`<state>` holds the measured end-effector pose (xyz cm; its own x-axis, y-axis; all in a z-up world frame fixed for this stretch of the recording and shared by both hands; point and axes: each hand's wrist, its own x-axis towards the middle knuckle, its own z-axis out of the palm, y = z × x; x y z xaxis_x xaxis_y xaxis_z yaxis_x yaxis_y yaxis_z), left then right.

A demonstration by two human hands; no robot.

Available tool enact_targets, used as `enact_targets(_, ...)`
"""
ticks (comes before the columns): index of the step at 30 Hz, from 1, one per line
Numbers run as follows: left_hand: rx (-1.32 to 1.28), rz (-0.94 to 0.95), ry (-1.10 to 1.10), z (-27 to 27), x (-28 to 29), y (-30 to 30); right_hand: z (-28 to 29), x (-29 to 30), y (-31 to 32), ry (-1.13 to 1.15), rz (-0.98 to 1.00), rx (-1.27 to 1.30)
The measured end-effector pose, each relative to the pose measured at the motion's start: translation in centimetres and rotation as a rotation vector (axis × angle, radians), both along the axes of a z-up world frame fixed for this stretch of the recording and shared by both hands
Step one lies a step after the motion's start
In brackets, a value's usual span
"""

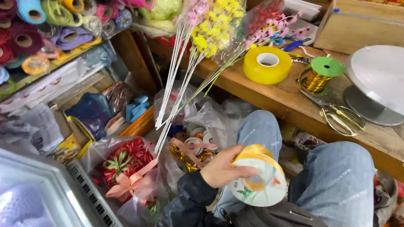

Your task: The person sits on the floor and ties a yellow ribbon into a decorative bow. They then attach a gold tinsel piece to the center of the bow and trim the ribbon ends with scissors.

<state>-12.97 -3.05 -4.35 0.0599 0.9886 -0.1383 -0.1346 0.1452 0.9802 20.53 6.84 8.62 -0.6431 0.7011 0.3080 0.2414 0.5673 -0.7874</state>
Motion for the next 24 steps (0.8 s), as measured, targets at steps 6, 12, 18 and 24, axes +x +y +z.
enact_targets(6,0.337,-0.232,0.529,4.5,2.6,0.1,-7.6,-3.2,0.2,-0.031,0.002,-0.003)
enact_targets(12,0.248,-0.332,0.536,4.4,1.8,-0.4,-15.5,-3.9,2.5,0.049,0.232,-0.592)
enact_targets(18,0.330,-0.171,0.523,1.7,-0.8,-0.7,-12.6,-3.2,5.1,-0.160,-0.098,-0.243)
enact_targets(24,0.153,-0.013,0.903,-6.3,-7.3,-0.9,-13.9,3.4,13.0,-0.019,-0.066,-0.422)
